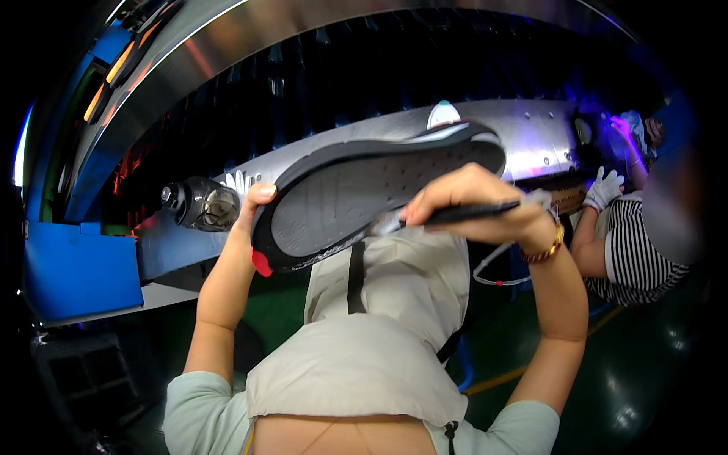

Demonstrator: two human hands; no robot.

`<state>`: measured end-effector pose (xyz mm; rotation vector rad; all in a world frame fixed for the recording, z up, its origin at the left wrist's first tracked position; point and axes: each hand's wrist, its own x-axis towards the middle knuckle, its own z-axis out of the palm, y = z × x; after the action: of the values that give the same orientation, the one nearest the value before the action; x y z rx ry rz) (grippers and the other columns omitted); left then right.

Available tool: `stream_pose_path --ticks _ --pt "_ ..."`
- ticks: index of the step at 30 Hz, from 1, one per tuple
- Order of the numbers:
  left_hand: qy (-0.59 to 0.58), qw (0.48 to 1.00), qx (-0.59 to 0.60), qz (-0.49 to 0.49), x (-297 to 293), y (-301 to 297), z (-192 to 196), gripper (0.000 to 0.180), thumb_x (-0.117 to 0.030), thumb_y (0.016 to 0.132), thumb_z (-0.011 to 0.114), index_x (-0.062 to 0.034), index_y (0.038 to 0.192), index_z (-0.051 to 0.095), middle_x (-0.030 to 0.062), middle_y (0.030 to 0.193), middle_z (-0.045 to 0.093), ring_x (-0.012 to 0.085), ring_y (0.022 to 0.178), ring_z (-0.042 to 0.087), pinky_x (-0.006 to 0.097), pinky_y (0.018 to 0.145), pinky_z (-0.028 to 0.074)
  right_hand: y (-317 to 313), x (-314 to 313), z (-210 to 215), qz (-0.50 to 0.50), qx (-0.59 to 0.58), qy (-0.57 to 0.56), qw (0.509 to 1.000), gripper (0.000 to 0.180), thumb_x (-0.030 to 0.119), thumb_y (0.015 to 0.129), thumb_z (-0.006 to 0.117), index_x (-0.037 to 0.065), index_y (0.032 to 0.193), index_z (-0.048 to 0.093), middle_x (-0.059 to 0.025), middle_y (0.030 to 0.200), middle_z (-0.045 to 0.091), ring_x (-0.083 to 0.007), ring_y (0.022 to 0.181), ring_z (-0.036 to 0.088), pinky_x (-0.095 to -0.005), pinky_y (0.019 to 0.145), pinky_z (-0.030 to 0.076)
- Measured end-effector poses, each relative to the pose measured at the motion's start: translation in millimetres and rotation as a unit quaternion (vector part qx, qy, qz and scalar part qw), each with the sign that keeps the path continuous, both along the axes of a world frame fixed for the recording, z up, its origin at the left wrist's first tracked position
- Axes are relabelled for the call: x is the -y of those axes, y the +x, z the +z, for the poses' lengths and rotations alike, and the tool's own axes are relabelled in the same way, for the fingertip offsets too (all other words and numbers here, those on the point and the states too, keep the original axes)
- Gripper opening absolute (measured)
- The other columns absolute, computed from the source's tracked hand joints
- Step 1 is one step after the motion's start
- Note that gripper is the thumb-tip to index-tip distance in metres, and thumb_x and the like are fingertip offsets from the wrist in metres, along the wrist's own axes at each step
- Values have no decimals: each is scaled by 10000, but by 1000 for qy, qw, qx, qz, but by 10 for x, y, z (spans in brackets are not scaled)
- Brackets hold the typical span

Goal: The person picks up shoe insoles from a conveyor belt and scrubs their surfaces with a brush. They handle multiple insoles one at a time, scrubbing the bottom and edges, then placing them back on the belt.

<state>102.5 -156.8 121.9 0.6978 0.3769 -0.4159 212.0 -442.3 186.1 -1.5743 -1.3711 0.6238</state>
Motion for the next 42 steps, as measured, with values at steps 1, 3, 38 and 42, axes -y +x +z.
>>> stream_pose_path --ticks 1,3,38,42 --pt "10 1000 1 -1 -83 -2 36 434 -268 686 609 16 1013 592 144 930 630 240 811 609 349 743 508 -22 -17 10 21 0 -12 1000 190 -14 683 687 26 865 645 -113 921 661 -230 857 645 -306 759 511" --pt "30 999 -19 10 -242 -23 136 472 -301 720 600 3 1080 572 143 1025 611 253 890 600 359 817 487 -120 66 174 42 83 10 996 155 16 681 686 20 829 643 -123 878 664 -224 798 652 -296 694 511" --pt "61 988 85 112 604 338 -595 901 -768 751 185 -84 1318 336 88 1208 490 209 1079 498 363 925 412 -543 -343 -615 -249 71 61 964 188 132 631 661 47 798 658 -96 783 655 -213 744 626 -291 728 438" --pt "-38 989 133 52 751 201 -496 913 -772 749 161 -88 1333 316 78 1236 464 198 1095 487 352 936 407 -198 -290 -329 -300 -127 151 933 158 28 707 665 5 863 659 -71 763 659 -90 663 614 -204 595 487"
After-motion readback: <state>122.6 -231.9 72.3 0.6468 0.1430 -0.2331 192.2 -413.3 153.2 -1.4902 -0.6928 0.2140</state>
